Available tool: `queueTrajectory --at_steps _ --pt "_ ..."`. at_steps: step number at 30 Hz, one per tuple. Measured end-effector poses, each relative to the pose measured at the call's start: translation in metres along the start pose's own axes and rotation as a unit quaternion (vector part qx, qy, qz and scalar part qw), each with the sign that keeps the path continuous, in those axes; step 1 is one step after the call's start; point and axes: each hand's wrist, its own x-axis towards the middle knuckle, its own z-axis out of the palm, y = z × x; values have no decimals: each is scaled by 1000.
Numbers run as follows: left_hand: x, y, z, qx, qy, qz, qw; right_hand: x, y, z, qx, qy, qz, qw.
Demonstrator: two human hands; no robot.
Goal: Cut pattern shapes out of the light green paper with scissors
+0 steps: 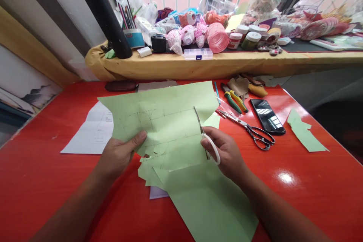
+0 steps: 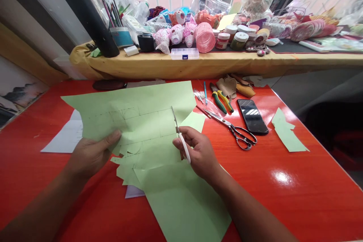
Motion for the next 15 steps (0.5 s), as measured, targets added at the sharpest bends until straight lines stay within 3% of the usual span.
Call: queueTrajectory --at_steps 15 --pt "-3 1 4 0 30 4 1000 -1 -1 1 29 -3 8 1000"
